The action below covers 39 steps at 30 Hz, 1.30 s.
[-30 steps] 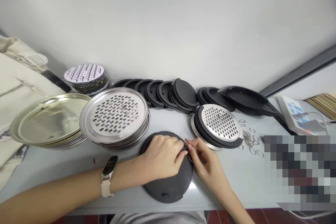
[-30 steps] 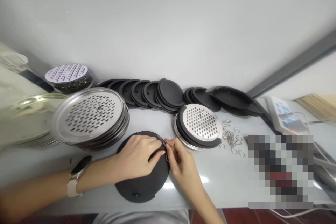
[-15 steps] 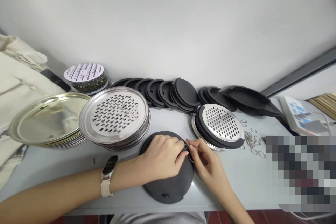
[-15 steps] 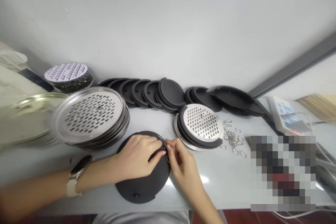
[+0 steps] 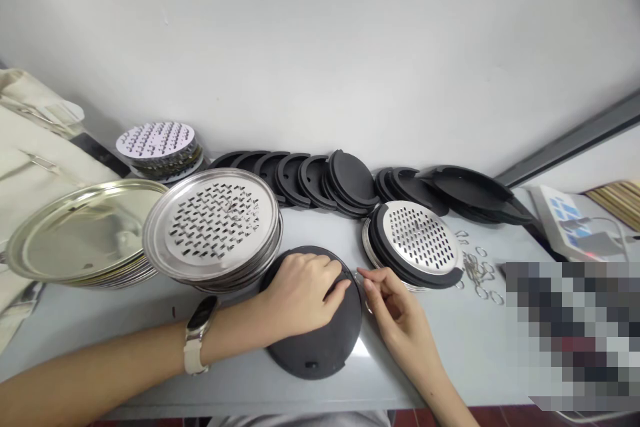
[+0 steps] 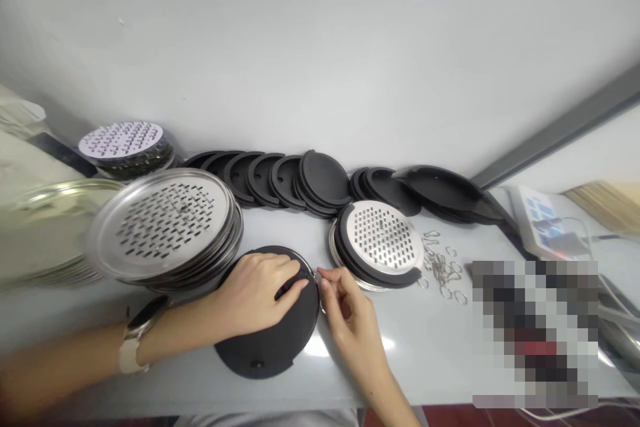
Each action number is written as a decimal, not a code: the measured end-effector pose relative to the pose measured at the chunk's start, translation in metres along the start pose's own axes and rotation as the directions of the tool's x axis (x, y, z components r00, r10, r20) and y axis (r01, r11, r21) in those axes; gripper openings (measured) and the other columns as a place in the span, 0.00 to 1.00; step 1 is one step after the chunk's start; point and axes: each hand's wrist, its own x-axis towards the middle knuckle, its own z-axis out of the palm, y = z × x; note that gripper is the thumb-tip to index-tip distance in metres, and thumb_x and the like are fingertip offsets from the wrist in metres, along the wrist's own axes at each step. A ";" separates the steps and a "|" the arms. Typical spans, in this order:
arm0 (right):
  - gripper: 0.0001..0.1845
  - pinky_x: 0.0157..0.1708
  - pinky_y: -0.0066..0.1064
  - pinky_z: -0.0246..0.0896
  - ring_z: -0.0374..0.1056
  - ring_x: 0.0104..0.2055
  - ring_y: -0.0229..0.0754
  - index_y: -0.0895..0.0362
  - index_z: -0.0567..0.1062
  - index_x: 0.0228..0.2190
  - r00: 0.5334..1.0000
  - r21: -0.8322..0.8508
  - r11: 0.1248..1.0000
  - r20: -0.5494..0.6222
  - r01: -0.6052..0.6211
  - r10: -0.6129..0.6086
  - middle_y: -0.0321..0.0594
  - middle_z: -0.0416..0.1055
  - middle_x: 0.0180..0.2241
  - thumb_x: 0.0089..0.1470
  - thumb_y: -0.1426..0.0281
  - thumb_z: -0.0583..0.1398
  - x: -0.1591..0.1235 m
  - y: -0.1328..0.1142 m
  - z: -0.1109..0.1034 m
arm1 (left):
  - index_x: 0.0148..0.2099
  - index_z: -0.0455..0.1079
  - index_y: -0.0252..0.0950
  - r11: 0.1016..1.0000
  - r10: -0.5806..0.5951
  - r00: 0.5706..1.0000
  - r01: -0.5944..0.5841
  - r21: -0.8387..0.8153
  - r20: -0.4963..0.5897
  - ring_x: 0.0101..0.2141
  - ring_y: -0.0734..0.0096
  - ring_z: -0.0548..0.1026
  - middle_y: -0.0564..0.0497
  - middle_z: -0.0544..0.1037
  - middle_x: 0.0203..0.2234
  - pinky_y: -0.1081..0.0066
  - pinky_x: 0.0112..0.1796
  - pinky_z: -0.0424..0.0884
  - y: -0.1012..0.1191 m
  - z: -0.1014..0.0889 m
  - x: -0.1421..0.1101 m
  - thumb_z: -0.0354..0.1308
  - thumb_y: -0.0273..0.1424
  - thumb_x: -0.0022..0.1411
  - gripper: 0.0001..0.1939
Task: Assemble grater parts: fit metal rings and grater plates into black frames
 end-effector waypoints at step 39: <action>0.10 0.27 0.26 0.57 0.62 0.27 0.37 0.56 0.70 0.40 0.997 -0.040 0.998 0.060 0.041 -0.039 0.37 0.69 0.31 0.64 0.64 0.53 0.001 -0.002 0.004 | 0.36 0.65 0.37 0.973 0.208 0.963 -0.221 0.064 0.169 0.29 0.63 0.73 0.50 0.73 0.30 0.67 0.27 0.64 0.000 -0.010 -0.004 0.41 0.33 0.69 0.14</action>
